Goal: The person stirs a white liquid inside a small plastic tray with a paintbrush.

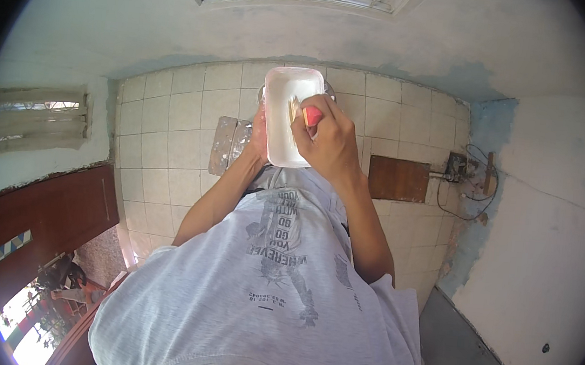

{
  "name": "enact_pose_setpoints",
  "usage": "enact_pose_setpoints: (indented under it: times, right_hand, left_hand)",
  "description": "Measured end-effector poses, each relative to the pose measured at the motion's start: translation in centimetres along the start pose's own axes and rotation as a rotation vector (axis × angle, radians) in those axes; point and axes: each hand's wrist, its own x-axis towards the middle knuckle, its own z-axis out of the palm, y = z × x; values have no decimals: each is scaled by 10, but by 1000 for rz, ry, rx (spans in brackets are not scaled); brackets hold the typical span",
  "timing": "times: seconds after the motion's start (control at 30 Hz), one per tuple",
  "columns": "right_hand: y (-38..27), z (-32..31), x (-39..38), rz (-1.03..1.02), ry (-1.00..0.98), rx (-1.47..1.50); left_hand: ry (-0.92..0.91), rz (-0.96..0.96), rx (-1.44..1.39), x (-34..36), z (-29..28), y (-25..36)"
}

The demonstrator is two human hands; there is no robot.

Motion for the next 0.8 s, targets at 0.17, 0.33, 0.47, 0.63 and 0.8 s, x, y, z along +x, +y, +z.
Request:
enact_pose_setpoints:
  times: [0.17,0.33,0.47,0.63,0.8]
  right_hand:
    - [4,-14,-2,52,23,-16]
    - [-1,1,9,-26,84,-54]
    - [-14,-4,13,-54,122,-50]
    - [-25,3,13,-59,160,-42]
    - [-18,15,-6,34,28,3]
  left_hand:
    - [55,-6,-24,-4,7,3]
    - [67,-28,-40,2,0,-1]
    - [46,0,-1,2,11,1]
    - [-4,-18,-56,2,1,1]
    - [-116,-16,-100,0,7,3]
